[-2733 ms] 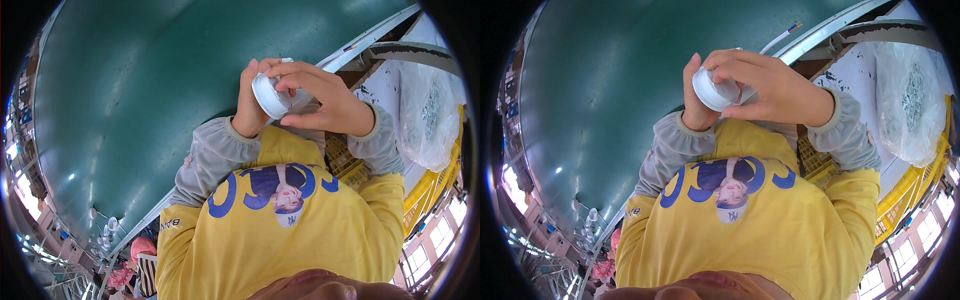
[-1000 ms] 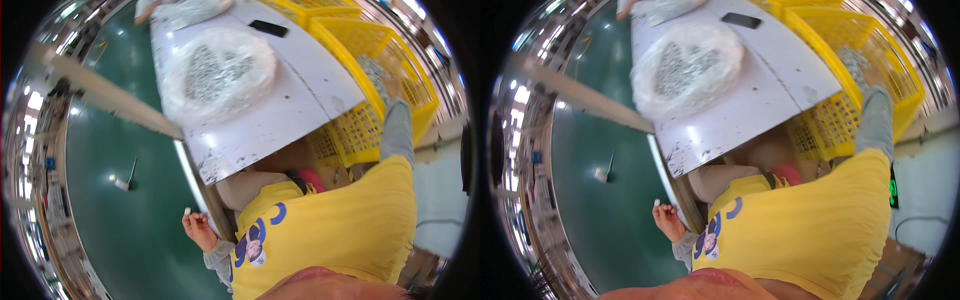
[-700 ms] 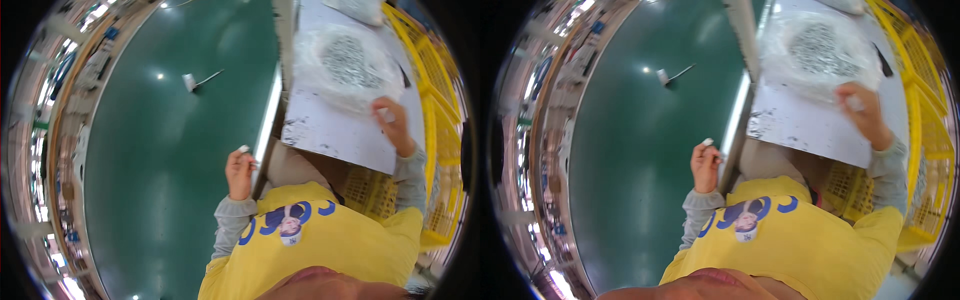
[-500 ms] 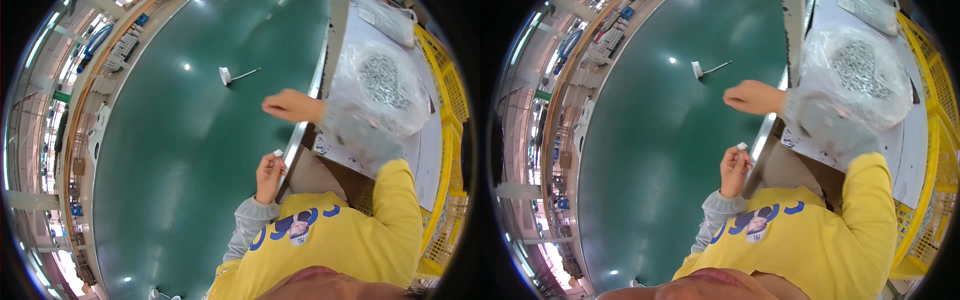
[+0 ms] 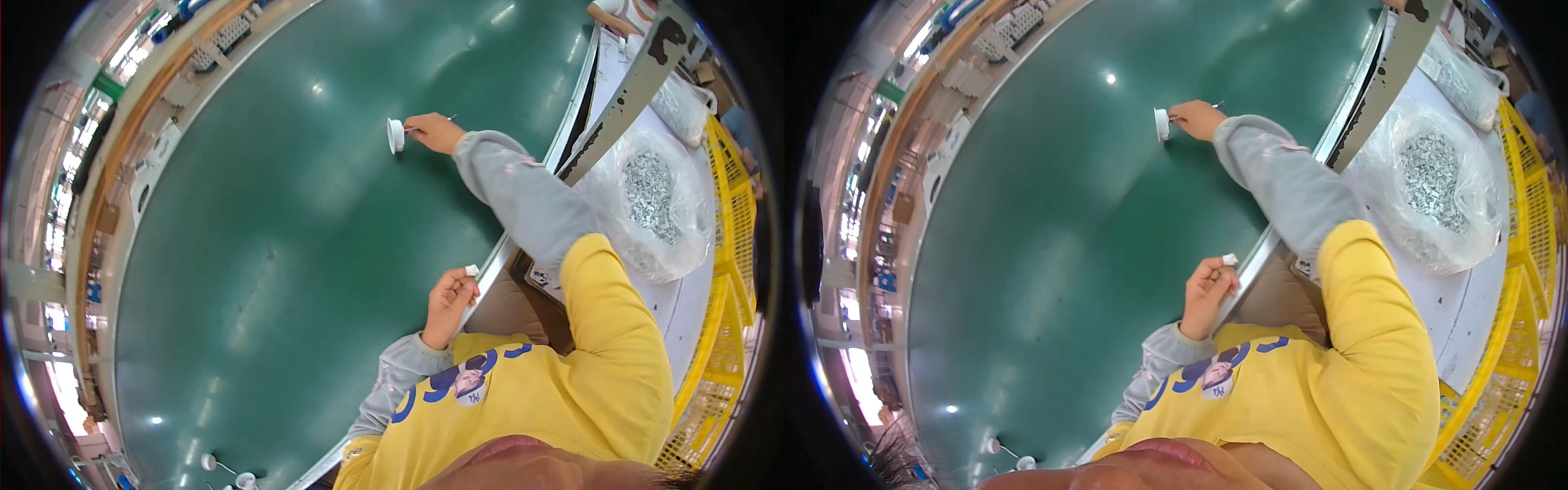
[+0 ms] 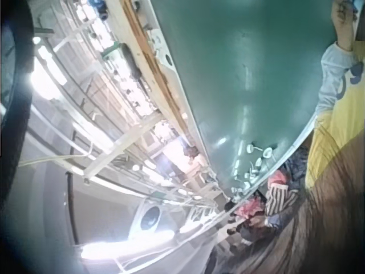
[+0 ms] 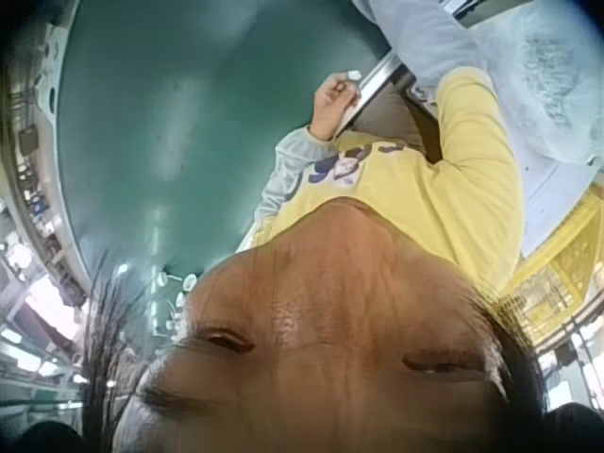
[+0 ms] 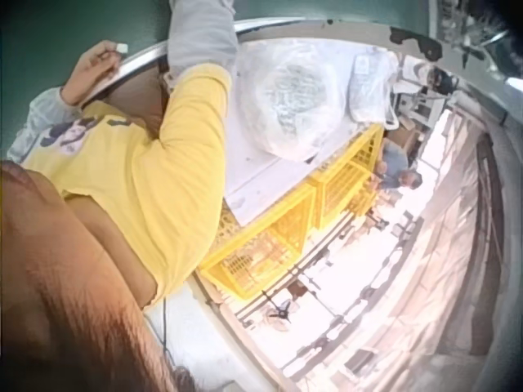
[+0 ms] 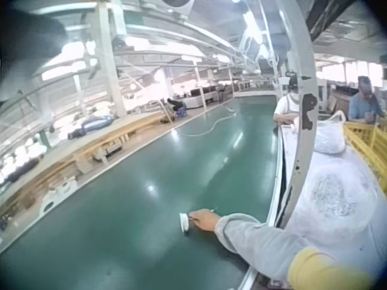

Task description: The person assembles LED light fixtures by taking plastic components from a bag and attaching them onto the light housings by hand.

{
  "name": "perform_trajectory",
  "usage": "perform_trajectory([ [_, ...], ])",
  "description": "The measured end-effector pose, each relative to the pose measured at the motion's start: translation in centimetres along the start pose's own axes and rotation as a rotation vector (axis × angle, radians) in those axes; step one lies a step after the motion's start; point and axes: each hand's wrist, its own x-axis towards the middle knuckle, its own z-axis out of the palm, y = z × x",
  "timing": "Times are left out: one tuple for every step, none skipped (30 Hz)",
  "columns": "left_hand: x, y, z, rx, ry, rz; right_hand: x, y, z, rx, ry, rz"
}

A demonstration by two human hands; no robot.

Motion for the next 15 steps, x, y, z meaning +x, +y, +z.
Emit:
perform_trajectory([
  [0.1,-0.1,-0.3,-0.017,0.011,0.005,-1.4,-1.1,-1.5,0.057,-0.006,-0.122],
  [0.2,-0.3,-0.6,-0.032,0.02,0.002,-3.1,-2.0,-2.9,0.12,-0.01,-0.235],
  [0.4,-0.3,-0.6,-0.056,0.054,-0.003,-5.1,-3.0,-4.1,0.244,-0.018,-0.203],
  [0.5,0.0,-0.6,-0.055,0.064,-0.001,-7.6,-4.1,-5.3,0.367,-0.024,-0.155],
  [0.3,0.2,-0.6,-0.047,0.085,0.011,-9.8,-5.5,-6.6,0.469,-0.097,-0.148],
  [0.5,0.3,-0.6,-0.039,0.102,0.029,-11.6,-6.5,-7.6,0.567,-0.165,-0.143],
  [0.7,0.6,-0.5,-0.05,0.115,0.019,-13.6,-7.0,-8.0,0.73,-0.224,-0.05],
  [0.8,0.7,-0.5,-0.059,0.129,0.01,-15.3,-7.2,-8.0,0.892,-0.279,0.046],
  [0.9,0.8,-0.6,-0.065,0.136,0.015,-16.9,-7.2,-7.6,0.908,-0.325,0.08],
  [0.9,0.7,-0.9,-0.057,0.114,0.041,-18.3,-7.7,-7.3,1.0,-0.326,0.057],
  [1.1,1.0,-0.8,-0.104,0.112,0.06,-19.8,-8.2,-6.6,1.146,-0.302,0.098],
  [1.2,1.3,-0.6,-0.149,0.111,0.081,-21.1,-8.6,-5.9,1.291,-0.274,0.14],
  [1.3,1.5,-0.4,-0.143,0.124,0.102,-22.1,-8.9,-5.5,1.217,-0.253,0.136],
  [1.4,1.8,-0.2,-0.143,0.134,0.097,-22.3,-8.9,-5.3,1.223,-0.261,0.141],
  [1.4,2.3,0.0,-0.162,0.14,0.116,-22.3,-8.9,-5.1,1.239,-0.281,0.119],
])
